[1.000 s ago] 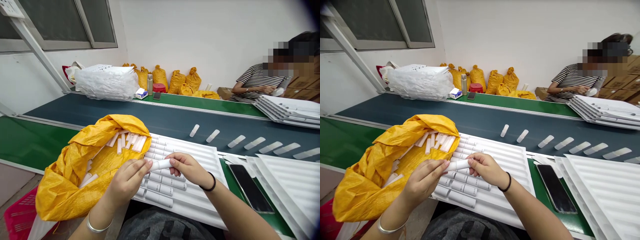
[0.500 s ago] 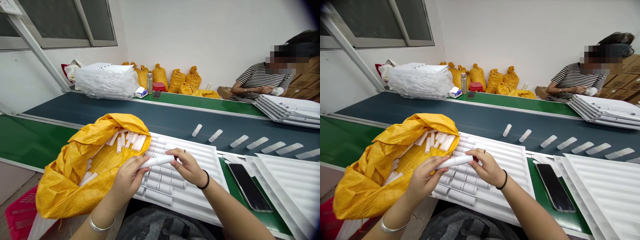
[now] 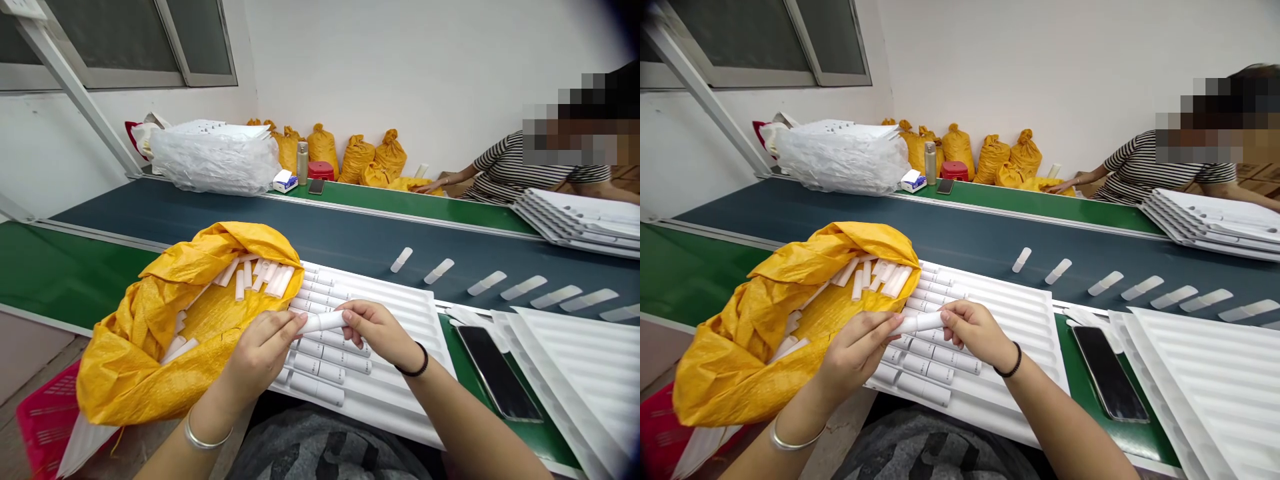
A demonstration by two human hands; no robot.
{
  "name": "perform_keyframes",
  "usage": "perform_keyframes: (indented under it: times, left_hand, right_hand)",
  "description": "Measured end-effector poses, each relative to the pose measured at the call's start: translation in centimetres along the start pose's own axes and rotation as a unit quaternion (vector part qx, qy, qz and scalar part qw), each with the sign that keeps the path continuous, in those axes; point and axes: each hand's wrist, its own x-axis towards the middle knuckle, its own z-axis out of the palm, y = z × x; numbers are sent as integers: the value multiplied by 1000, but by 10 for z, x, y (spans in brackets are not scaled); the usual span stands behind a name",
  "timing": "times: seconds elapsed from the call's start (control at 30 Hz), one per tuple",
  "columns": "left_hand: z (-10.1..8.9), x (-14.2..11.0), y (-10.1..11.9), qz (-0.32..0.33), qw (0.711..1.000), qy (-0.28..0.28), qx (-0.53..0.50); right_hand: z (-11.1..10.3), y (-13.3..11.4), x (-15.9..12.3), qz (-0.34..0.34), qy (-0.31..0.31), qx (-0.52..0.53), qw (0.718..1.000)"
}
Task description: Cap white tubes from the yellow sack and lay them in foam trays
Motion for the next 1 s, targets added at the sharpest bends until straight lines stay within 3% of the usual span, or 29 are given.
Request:
perform_keyframes:
  times: [0.17, 0.27, 0.37, 0.5, 0.6, 0.67, 0.77, 0.83, 0.93, 1.0]
  left_hand:
    - [0, -2, 1, 37, 999, -38, 2]
    - [3, 1, 3, -23, 998, -44, -31]
    - [4, 1, 8, -86, 993, -52, -65]
    - [10, -10, 14, -107, 988, -73, -81]
    - [17, -19, 9, -100, 984, -129, -63]
    - [16, -22, -6, -124, 978, -166, -29]
    - [1, -21, -51, -236, 953, -175, 76]
    - [-12, -20, -90, -325, 905, -213, 174]
    - [-25, -22, -140, -342, 880, -267, 192]
    - [-25, -24, -162, -322, 880, -304, 171]
  right_hand:
    - [4, -2, -2, 47, -62, 3, 997]
    - [5, -3, -5, -66, -37, -123, 989]
    - [6, -4, -10, -193, -9, -255, 947]
    - [12, 4, -12, -208, -43, -302, 929]
    - [10, 17, 5, -210, -82, -409, 884]
    - [-3, 23, 28, -179, -27, -497, 849]
    - [-44, 24, 73, -56, 167, -545, 820]
    - [-78, 21, 99, 1, 246, -542, 804]
    - [-120, 18, 124, 87, 288, -533, 791]
    - [-134, 19, 130, 131, 284, -528, 790]
